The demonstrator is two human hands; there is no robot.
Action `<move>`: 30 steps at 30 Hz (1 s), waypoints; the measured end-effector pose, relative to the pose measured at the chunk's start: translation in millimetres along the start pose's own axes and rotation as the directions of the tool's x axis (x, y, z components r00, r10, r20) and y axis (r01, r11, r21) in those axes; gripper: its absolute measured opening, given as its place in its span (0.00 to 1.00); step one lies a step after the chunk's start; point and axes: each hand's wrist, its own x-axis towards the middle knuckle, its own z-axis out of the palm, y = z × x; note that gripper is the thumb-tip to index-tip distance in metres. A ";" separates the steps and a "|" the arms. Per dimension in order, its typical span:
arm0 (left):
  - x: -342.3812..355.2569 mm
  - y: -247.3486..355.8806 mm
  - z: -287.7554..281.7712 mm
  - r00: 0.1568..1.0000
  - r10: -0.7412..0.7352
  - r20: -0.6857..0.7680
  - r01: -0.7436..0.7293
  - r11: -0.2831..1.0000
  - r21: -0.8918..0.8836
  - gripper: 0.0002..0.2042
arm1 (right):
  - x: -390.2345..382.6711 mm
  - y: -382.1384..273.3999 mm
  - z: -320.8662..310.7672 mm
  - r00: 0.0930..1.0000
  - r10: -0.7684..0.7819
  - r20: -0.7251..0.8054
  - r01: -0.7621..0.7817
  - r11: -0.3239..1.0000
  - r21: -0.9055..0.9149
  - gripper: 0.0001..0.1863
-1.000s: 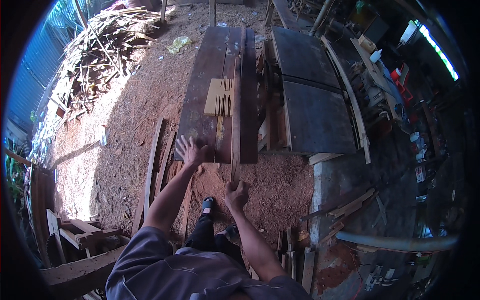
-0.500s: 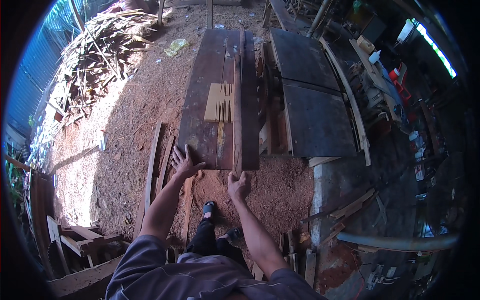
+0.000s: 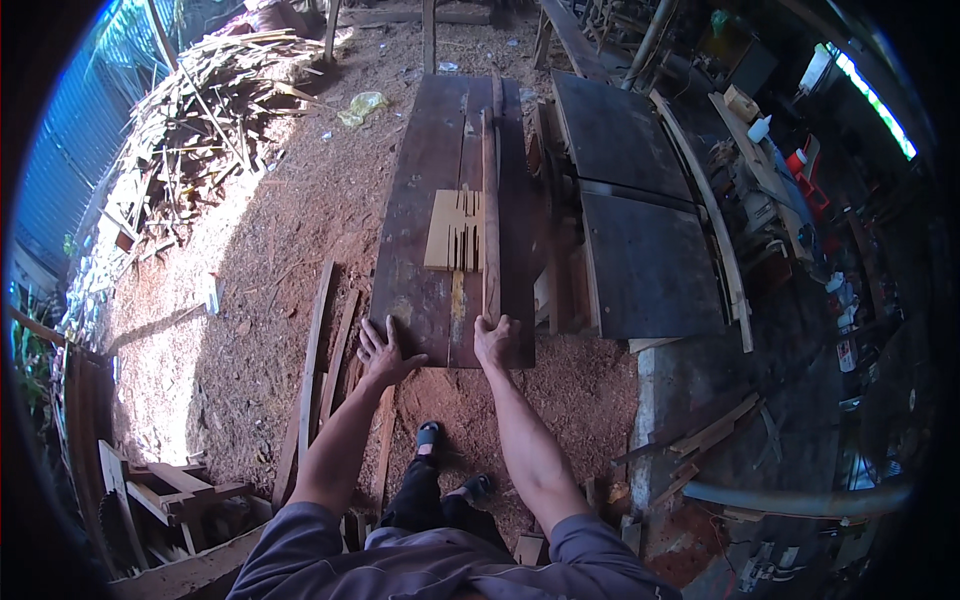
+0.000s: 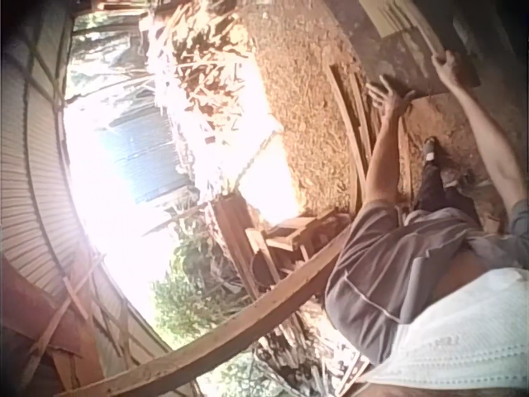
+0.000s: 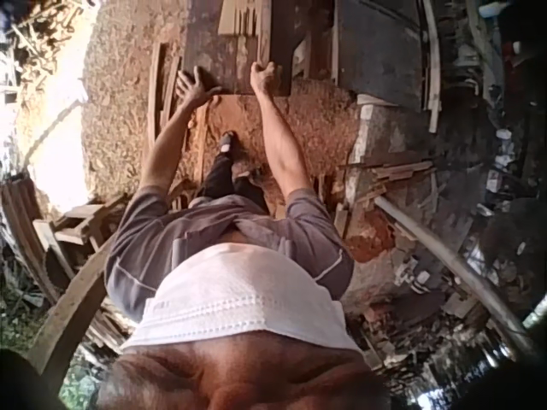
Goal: The person puts on a face mask, measures the blade spacing on a table saw using a tape measure and wooden block, cuts a wooden plank on the saw, and sorts through wooden boards on the ground.
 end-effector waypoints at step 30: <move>2.7 -5.2 -4.9 0.998 -0.066 0.008 0.066 0.998 0.009 0.63 | -86.4 23.0 -39.9 0.992 0.077 0.096 -0.072 0.996 -0.055 0.22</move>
